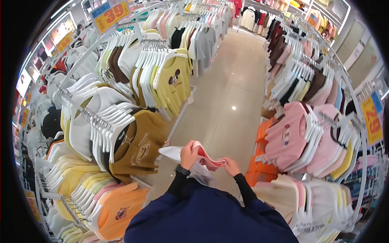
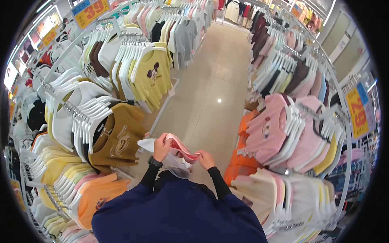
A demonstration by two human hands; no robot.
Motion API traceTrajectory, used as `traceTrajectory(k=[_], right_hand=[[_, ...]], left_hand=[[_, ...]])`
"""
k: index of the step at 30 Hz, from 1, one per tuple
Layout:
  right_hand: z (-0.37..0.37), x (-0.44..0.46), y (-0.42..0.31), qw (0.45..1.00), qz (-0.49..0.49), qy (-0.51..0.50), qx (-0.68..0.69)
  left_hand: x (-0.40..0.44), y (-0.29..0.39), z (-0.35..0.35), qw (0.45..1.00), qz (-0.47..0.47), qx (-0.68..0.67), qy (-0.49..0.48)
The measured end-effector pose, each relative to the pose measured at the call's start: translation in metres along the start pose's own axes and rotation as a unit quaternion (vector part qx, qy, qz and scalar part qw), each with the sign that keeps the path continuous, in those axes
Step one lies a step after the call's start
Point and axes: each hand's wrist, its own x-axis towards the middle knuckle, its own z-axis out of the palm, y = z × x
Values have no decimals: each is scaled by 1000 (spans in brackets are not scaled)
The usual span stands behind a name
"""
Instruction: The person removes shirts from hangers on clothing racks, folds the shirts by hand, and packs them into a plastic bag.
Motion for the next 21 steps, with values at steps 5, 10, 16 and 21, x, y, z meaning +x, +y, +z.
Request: traceTrajectory(k=[5,10,16,21], right_hand=[[-38,111,-19,999,-23,-41,6],[-56,230,-41,993,-108,39,39],[-56,385,-118,973,-225,-20,54],[-53,517,-183,931,-362,-19,52]], left_hand=[[90,11,6,999,27,17,21],[157,16,5,997,26,53,58],[212,13,4,986,-13,105,127],[263,0,19,964,-97,174,175]])
